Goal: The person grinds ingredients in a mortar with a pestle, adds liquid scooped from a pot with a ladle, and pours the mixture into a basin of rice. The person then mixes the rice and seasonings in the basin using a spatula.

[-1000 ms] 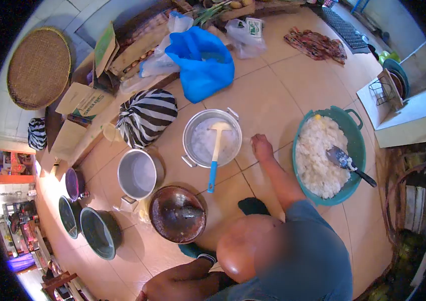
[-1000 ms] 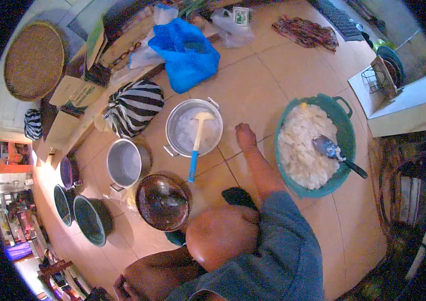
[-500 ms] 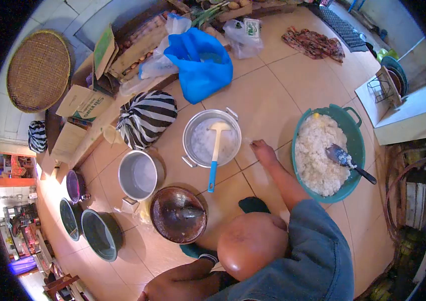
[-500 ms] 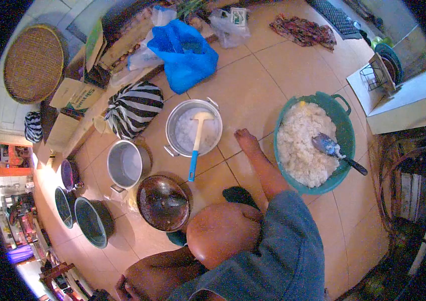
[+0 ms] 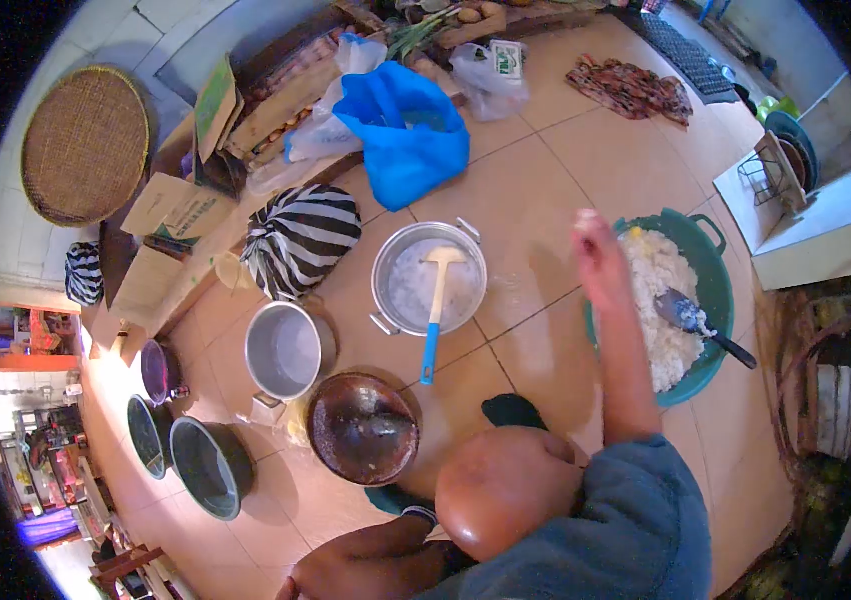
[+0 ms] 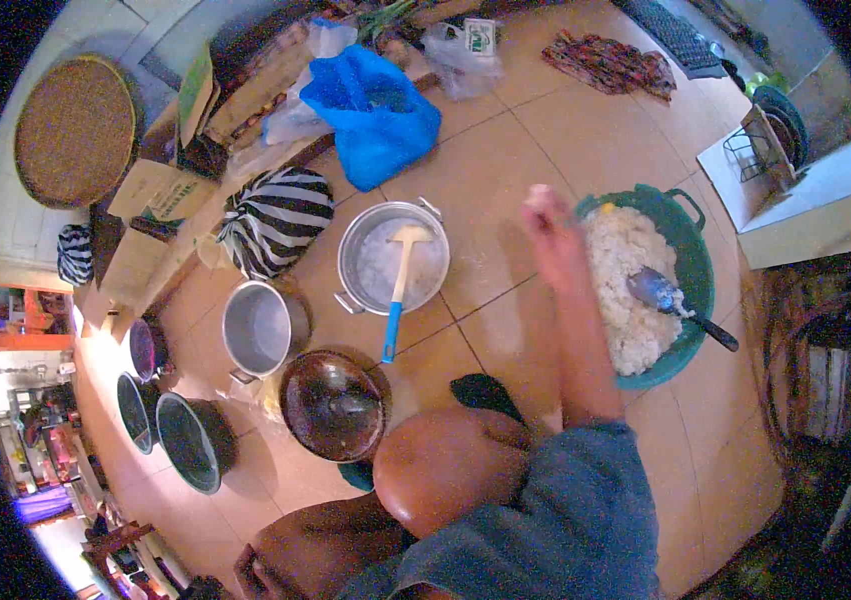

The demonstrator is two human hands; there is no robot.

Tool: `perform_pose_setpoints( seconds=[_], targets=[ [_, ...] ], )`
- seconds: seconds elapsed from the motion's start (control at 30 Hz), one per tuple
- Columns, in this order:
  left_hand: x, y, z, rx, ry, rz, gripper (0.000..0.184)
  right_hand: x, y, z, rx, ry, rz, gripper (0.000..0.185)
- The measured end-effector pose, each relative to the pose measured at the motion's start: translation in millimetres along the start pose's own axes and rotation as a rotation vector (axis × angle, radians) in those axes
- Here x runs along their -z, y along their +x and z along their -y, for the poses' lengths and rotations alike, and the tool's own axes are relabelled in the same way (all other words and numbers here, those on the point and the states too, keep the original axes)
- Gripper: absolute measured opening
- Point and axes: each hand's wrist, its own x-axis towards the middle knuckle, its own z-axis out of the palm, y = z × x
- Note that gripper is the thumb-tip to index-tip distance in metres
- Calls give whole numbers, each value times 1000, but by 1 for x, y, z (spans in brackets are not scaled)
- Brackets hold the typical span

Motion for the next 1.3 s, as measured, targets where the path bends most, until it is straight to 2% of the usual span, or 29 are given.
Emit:
perform_pose_setpoints(
  seconds=[0.1, 0.17, 0.27, 0.37, 0.47, 0.57, 0.7, 0.77, 0.87, 0.97, 1.07, 1.17, 1.27, 1.3],
  targets=[
    [1, 0, 7, 14, 44, 18, 51, 8, -52, 91, 178, -193, -183, 33],
    [-3, 3, -11, 3, 61, 18, 50, 55, -71, 120, 150, -198, -214, 29],
    [-5, 3, -10, 10, 7, 37, 50, 149, -84, 116, -176, -1479, -272, 20],
    [-8, 1, -17, -19, 3, 49, 48, 101, -100, 71, 491, -1480, -235, 14],
    [-11, 1, -16, -7, -45, 49, 48, 39, -85, 12, 318, -1151, -121, 15],
    [-12, 3, -19, -33, 41, 37, 50, 23, -49, -67, 357, -1333, 226, 10],
    [-14, 2, -24, 6, 43, 7, 52, 87, 7, -159, 245, -1845, 184, 16],
    [-14, 3, -20, -3, 39, -5, 52, 107, 16, -176, 244, -2078, 114, 18],
    [-10, 4, -13, 12, 44, 22, 53, 105, 3, -166, 200, -1896, 90, 22],
    [-4, 7, 4, 29, -59, 43, 54, 82, -5, -153, -96, -1750, -88, 20],
    [-9, 8, -9, -46, 24, 21, 52, 97, 12, -180, -3, -1931, 59, 20],
    [-9, 8, -5, -53, 37, -5, 50, 100, 8, -215, 197, -1802, 204, 21],
    [-6, 5, 2, -22, 4, -4, 49, 65, -9, -220, 141, -1877, 377, 23],
    [-7, 5, 1, -29, 2, -15, 49, 63, -8, -218, 146, -1874, 340, 25]
  ],
)
